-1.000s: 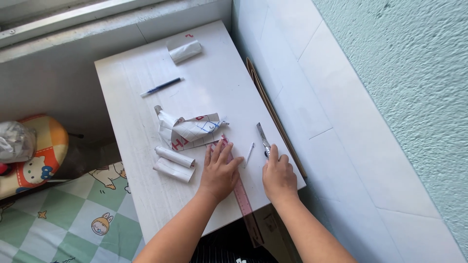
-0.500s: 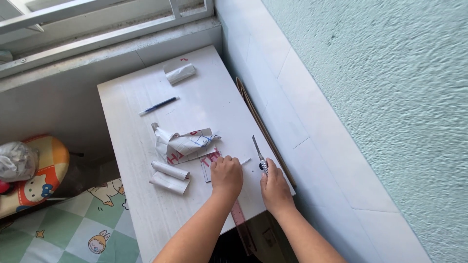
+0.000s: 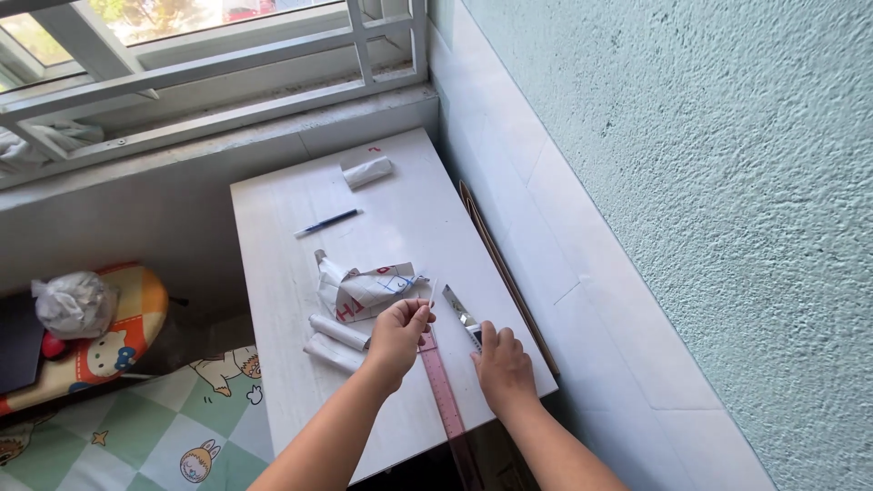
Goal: Measuring and cutting a vinyl sheet on a work surface, then trimming the excess material around a light switch on a wall using a utility knife.
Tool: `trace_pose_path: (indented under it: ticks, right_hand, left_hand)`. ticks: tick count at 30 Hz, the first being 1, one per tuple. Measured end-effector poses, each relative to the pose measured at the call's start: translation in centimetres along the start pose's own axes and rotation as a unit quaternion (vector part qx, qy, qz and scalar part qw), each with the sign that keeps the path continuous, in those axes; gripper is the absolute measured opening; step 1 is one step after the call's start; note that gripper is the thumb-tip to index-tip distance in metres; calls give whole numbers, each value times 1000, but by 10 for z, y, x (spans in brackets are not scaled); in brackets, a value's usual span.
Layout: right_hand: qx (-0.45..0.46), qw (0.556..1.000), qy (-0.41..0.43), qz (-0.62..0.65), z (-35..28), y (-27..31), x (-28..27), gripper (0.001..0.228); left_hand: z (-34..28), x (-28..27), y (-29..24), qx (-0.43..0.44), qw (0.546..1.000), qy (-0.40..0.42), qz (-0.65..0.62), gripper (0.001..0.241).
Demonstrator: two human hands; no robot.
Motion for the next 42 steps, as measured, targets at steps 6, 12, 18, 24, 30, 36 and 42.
trace_pose_path:
  ticks: [6,12,18,24,30,36,42]
  right_hand:
    - [-18,997,26,-66,6,12,4,62]
    - [-41,992,60,-107,2,7,-10,65]
    - [43,905,94,414,-29,65,-149,72]
    - [-45,684,78,724,-53,108,-247,21]
    - [3,639,-62,767,-53,84,-319,7]
    - [-110,709,-8,696,-105,88,-356,23]
    - [-111,637,-230,728,-151,20,-381,27]
  left_hand:
    - [-28,-5,-26,56,998,-2,22,27]
    - [-54,-12,-53,173,978,0,114,29]
    - [-84,-15,-79,195,969,-2,153,22]
    - [-108,-10,-109,267,958,25,105,10]
    - [-142,-29,-181,292,929,80,212,6]
    - [-146,-4,-216,425,873,202,126,12]
    - [-173,49,-266,352,833,406,132,12]
Point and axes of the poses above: each hand's wrist, its own z-axis towards the middle knuckle, its own x-axis out of the palm, y = z × x, the point moved 1 cm from there along z, towards the middle knuckle, and after that the axes turned 5 degrees about x, right-handed, at the moved point
